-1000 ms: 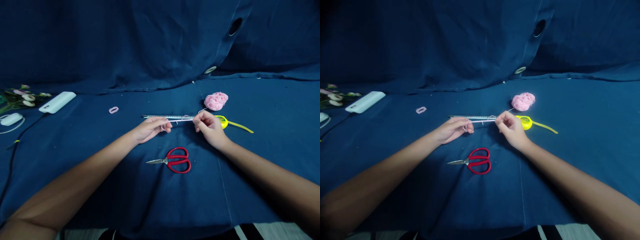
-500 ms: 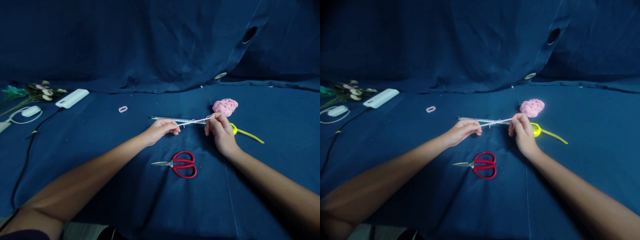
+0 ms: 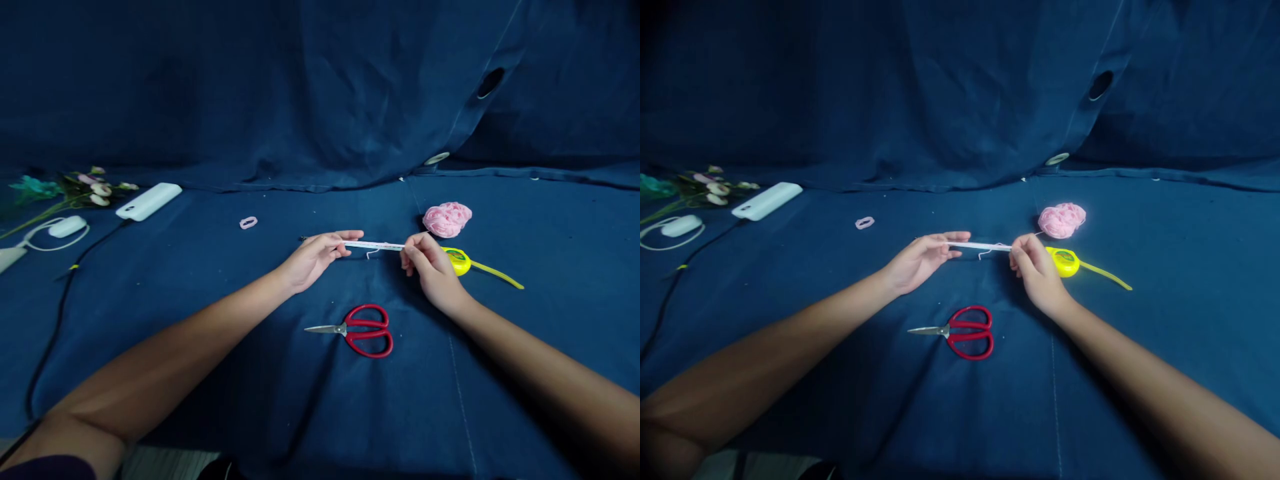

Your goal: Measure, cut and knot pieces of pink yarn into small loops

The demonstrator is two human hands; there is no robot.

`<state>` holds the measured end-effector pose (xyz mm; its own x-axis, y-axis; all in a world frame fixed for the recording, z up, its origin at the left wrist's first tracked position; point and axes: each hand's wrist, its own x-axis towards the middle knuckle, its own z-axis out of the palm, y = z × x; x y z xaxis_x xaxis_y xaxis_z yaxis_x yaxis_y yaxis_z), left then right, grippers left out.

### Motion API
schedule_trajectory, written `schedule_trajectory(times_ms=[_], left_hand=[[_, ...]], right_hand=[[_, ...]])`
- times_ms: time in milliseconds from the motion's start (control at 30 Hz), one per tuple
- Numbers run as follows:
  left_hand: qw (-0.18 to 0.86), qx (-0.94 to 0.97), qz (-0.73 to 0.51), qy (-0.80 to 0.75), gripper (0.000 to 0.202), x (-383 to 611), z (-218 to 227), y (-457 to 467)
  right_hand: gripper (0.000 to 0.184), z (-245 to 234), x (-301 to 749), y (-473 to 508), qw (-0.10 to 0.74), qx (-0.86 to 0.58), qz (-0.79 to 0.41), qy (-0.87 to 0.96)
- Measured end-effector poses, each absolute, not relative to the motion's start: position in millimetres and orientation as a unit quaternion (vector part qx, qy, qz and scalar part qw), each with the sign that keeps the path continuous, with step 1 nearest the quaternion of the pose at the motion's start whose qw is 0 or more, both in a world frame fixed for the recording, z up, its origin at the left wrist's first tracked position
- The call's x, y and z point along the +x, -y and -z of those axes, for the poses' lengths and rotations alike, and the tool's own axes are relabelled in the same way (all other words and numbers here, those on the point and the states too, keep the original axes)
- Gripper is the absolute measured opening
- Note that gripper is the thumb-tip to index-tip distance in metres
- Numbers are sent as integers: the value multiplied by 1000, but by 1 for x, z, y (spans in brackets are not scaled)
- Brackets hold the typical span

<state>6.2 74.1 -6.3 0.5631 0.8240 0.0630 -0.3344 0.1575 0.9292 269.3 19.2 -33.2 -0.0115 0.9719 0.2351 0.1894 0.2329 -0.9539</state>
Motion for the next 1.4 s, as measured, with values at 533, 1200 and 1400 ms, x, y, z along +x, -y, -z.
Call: schedule_trajectory(times_ms=[533,1200,1400], left_hand=[[793,477,-308,-223,26,15,7,-62],[733,556,-280,-272,23,18,10,-57],[729,590,-246,-246,9,12,12,-58]], right_hand=[[28,30,268,-15,440,-480,-354,671],[27,26,265,-9,442,-464,-329,693],[25,25,264,-8,437,-462,-327,699]])
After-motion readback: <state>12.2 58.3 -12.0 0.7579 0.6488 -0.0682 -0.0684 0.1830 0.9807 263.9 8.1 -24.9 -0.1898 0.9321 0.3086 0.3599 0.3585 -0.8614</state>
